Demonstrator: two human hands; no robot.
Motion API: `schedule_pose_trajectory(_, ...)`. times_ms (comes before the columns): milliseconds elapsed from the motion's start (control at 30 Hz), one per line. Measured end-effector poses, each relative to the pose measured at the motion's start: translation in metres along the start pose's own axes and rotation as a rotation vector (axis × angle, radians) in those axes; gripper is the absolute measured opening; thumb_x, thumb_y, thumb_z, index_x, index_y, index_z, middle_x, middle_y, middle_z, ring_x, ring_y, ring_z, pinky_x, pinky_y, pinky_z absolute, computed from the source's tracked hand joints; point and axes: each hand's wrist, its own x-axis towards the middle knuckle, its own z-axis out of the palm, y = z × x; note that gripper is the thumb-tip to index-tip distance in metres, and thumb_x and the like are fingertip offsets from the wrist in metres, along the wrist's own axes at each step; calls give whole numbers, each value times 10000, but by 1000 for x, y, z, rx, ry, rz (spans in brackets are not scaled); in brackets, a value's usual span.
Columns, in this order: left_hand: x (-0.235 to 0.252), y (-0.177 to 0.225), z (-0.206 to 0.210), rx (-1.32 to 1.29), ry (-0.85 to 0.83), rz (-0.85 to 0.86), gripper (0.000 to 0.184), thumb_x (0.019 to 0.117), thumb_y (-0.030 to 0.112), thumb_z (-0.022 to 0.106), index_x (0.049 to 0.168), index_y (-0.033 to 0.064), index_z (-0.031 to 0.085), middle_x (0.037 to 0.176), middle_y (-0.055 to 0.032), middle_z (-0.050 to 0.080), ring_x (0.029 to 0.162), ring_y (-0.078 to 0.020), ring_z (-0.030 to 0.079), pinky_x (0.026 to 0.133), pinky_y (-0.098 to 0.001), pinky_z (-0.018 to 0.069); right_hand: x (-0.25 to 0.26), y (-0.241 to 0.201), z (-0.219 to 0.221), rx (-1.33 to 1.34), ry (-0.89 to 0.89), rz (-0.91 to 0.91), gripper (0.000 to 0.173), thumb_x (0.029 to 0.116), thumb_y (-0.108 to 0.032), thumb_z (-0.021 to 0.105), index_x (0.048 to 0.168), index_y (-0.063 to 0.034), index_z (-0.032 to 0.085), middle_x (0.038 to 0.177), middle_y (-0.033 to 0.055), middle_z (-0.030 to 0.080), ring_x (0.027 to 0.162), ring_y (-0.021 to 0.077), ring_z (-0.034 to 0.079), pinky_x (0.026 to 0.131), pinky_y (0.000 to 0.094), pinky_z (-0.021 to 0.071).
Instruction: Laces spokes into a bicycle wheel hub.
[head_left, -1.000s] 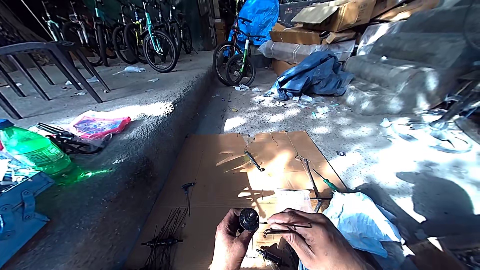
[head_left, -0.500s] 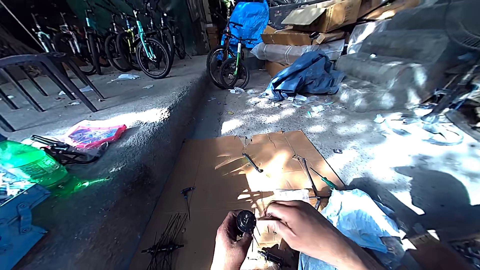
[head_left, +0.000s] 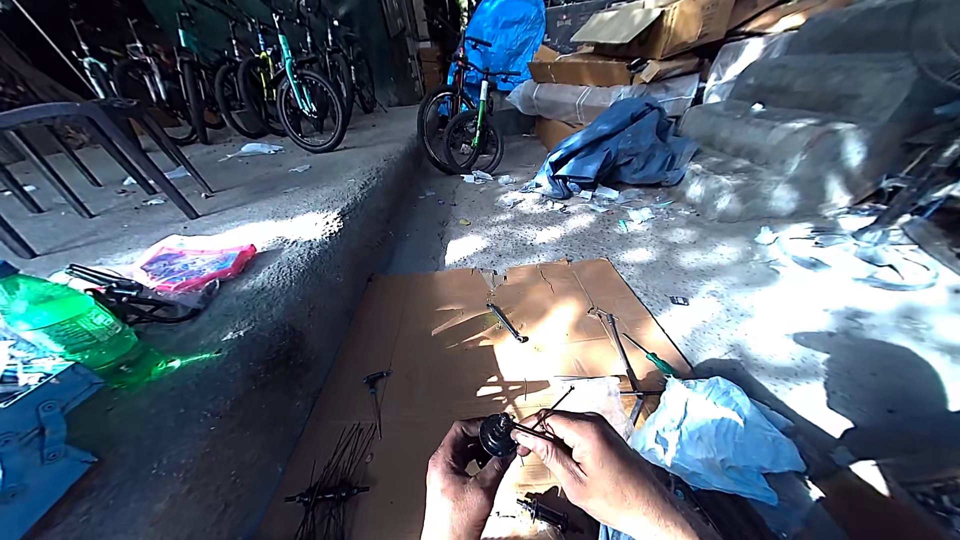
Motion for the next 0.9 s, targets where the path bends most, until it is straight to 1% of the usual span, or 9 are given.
schedule_pose_trajectory(133,-1,0,-1,170,-11,79,309,769,120,819,1053,54,717,981,-17,756,876,-132,729,824,-299,629,5,-10,6,-477,118,-170,324,1037,-422,550,924,-139,660,744,20,644,586,171,641,470,353,515)
schedule_pose_trajectory(233,-1,2,-1,173,-9,90,310,752,102,817,1041,48,718,979,-16,756,880,-132,733,821,-301,633,6,-14,3,-565,12,-143,467,1041,-535,489,877,-125,642,687,39,593,548,206,610,452,381,486)
schedule_pose_trajectory(333,0,5,-3,130,6,60,317,748,107,827,1034,33,712,956,-34,758,849,-152,738,797,-308,638,1,-21,-7,-244,-114,-25,523,1039,-595,461,951,-111,640,757,48,607,655,189,610,566,392,504)
schedule_pose_trajectory(467,2,7,-6,-9,45,-40,367,731,5,851,1058,-24,685,984,-137,751,862,-263,751,779,-385,662,-8,-17,-17,444,1,40,400,1092,-372,348,986,-105,625,754,-28,501,598,61,459,526,245,398)
schedule_pose_trajectory(533,4,10,-5,-66,59,-69,372,739,-23,840,1072,-46,675,979,-158,749,859,-264,752,774,-381,662,-4,-13,-22,693,70,145,353,1094,-334,359,1008,-111,618,750,-34,505,611,75,508,564,251,479)
schedule_pose_trajectory(667,3,12,-5,-210,39,-195,368,797,-25,791,1112,-80,609,978,-201,729,857,-273,741,767,-386,646,0,7,-29,-184,-11,211,401,1094,-382,341,1043,-159,670,941,-11,640,900,133,629,803,342,533)
schedule_pose_trajectory(767,2,4,-8,-294,8,-313,389,835,-29,738,1173,-87,555,1021,-234,707,886,-309,727,760,-418,633,0,21,-23,-724,23,107,386,1044,-374,372,984,-136,670,874,57,657,835,254,690,672,441,575)
schedule_pose_trajectory(833,1,1,-10,-316,7,-361,405,818,-40,715,1182,-78,542,1031,-233,702,909,-305,719,772,-418,622,2,15,-28,-717,-8,163,398,1060,-390,351,972,-120,630,749,78,640,685,280,689,549,469,538)
schedule_pose_trajectory(900,2,1,-11,-290,10,-341,395,801,-40,713,1160,-75,554,1012,-218,704,901,-287,719,774,-408,622,4,8,-36,-432,-60,265,446,1076,-487,312,948,-158,585,699,28,543,641,215,595,568,415,493)
